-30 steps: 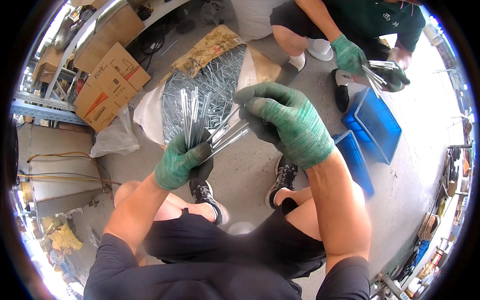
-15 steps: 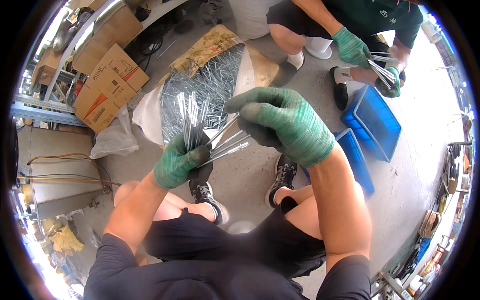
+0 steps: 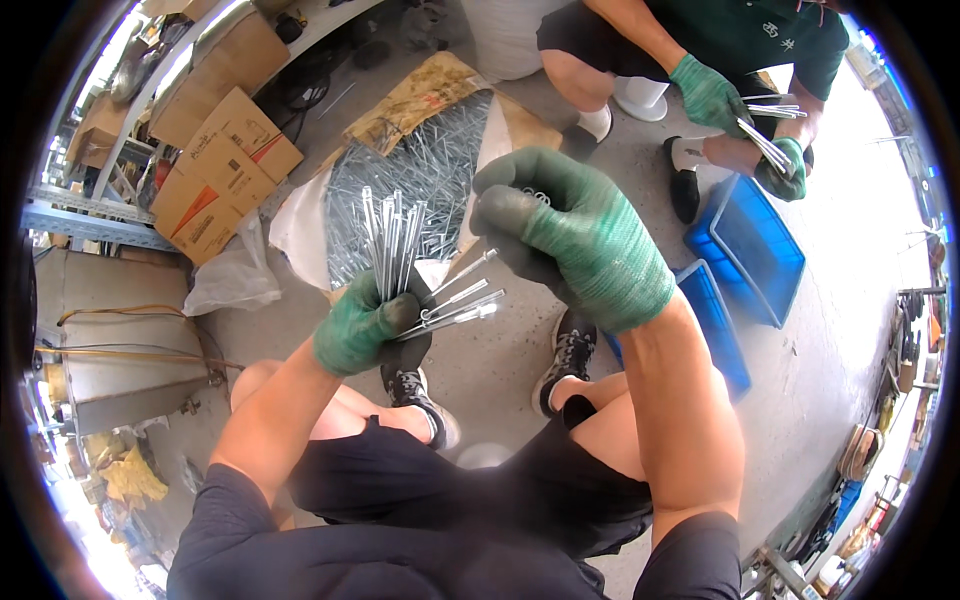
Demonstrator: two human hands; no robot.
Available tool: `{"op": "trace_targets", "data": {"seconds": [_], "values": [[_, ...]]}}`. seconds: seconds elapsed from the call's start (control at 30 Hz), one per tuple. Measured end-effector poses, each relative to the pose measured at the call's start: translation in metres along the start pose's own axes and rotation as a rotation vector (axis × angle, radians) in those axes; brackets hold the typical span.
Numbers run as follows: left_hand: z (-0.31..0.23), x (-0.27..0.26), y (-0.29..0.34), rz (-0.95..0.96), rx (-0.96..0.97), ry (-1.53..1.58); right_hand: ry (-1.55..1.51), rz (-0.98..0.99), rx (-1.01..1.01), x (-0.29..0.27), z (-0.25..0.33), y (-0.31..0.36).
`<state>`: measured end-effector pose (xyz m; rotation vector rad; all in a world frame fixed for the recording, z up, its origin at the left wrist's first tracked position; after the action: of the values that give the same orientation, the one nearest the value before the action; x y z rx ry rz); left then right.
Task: The person sorts long metal bolts from a large bag, gathering small bundles and placing them into a blue plastic bin.
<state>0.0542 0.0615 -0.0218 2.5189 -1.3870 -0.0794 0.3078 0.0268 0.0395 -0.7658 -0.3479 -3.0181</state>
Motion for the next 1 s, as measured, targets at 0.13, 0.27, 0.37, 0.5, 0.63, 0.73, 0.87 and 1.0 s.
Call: {"op": "trace_targets", "data": {"seconds": [0.13,0.27,0.37,0.5,0.63,0.73,0.87,1.0], "values": [[-0.001,0.003,-0.001,0.025,-0.024,0.034,0.018,-0.010,0.020,0.005,-0.005,-0.001],[0.005,0.004,-0.002,0.027,-0.014,0.039,-0.027,0.045,0.028,0.007,-0.007,-0.001],[0.000,0.006,-0.002,0.035,-0.054,0.039,-0.028,0.042,0.061,0.010,-0.008,-0.001],[-0.004,0.008,-0.003,0.036,-0.049,0.004,-0.028,0.086,0.132,0.010,-0.005,-0.002],[0.003,0.008,-0.004,0.039,0.020,0.006,-0.079,0.080,0.165,0.009,-0.013,-0.003],[0.003,0.012,-0.006,-0.057,0.082,-0.047,-0.103,0.080,0.173,0.009,-0.015,0.000],[0.001,0.008,-0.001,-0.024,0.051,-0.082,-0.137,0.116,0.198,0.012,-0.017,0.002],[-0.003,0.014,-0.001,-0.128,0.026,-0.074,-0.141,0.133,0.186,0.007,-0.024,0.000]]}}
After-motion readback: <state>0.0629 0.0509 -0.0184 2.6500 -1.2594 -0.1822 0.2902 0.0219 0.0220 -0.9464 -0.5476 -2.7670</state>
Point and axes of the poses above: each hand's wrist, its own y-axis away from the middle knuckle, its own x-axis out of the palm, z = x × y, the point moved 1 cm from there along -y, towards the middle knuckle, and after that the axes turned 11 degrees about -y, right-handed, at the moved point
